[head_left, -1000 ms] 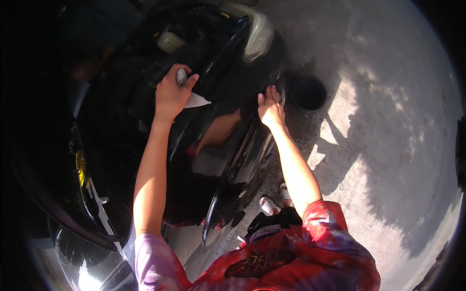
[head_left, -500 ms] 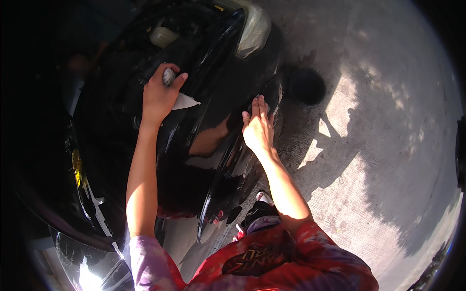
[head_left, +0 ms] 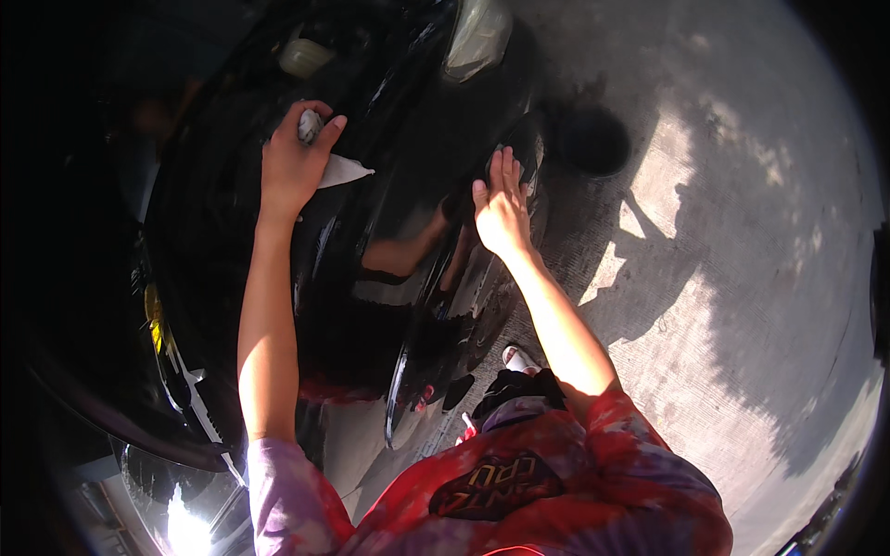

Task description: The person sands the black paint on the front fender of a car using a small sanding block and a cloth, frequently dipping the block into a bucket of water.

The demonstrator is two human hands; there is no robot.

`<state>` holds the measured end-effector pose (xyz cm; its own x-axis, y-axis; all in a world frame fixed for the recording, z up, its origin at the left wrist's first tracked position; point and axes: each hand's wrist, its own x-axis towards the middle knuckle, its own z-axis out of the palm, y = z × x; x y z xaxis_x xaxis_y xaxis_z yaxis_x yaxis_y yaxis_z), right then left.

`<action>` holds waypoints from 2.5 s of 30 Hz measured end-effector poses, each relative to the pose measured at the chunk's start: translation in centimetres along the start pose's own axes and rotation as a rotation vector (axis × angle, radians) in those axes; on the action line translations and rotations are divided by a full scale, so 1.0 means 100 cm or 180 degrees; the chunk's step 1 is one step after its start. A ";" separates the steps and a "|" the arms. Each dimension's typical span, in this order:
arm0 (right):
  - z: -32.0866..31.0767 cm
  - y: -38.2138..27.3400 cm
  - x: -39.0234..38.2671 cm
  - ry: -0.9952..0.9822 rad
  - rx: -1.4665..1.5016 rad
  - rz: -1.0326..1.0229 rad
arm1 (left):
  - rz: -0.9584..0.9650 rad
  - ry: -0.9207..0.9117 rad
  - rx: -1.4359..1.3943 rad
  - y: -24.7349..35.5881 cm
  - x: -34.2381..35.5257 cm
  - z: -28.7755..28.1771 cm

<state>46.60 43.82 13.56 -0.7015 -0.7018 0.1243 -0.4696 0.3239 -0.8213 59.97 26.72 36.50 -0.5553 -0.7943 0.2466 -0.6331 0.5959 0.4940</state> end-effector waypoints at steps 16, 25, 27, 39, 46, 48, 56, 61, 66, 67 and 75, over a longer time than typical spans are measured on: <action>0.011 0.054 -0.015 0.0431 0.0980 0.0642 | 0.0141 -0.0003 0.0181 0.012 0.002 0.010; 0.029 0.067 -0.065 -0.0061 0.1712 0.0861 | 0.0206 0.0035 0.0227 0.005 0.004 0.003; 0.013 0.092 -0.015 0.0193 0.1668 0.0943 | 0.0266 0.0029 0.0146 0.014 0.006 0.007; -0.015 0.003 0.002 -0.0061 0.0068 0.0059 | 0.0082 0.0083 0.0112 0.012 0.001 0.001; 0.005 -0.080 -0.181 -0.0860 -0.0526 -0.0629 | 0.0260 0.0079 0.0042 -0.024 0.006 0.002; 0.003 -0.074 -0.159 -0.0721 -0.0499 -0.0543 | 0.0293 0.0039 0.0016 -0.025 0.006 -0.001; -0.003 -0.080 -0.156 -0.0814 -0.0539 -0.0579 | 0.0161 0.0068 -0.0338 -0.010 0.002 -0.014; 0.007 -0.038 -0.050 -0.0148 0.0124 0.0033 | 0.0189 0.0006 -0.0109 -0.017 -0.001 0.002; 0.010 -0.024 -0.011 -0.0122 -0.0316 0.0038 | 0.0004 -0.0126 -0.0233 -0.027 0.011 0.001; 0.012 -0.049 -0.044 -0.0468 -0.0433 0.0212 | -0.0017 -0.0044 -0.0084 -0.038 0.007 0.000; -0.019 0.025 0.091 0.0001 -0.0684 0.0367 | 0.0016 -0.0168 -0.0335 -0.009 0.010 0.003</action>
<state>38.02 39.41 13.68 -0.7571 -0.6522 0.0369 -0.4899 0.5294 -0.6926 59.78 25.46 36.04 -0.5876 -0.7824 0.2063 -0.5716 0.5819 0.5785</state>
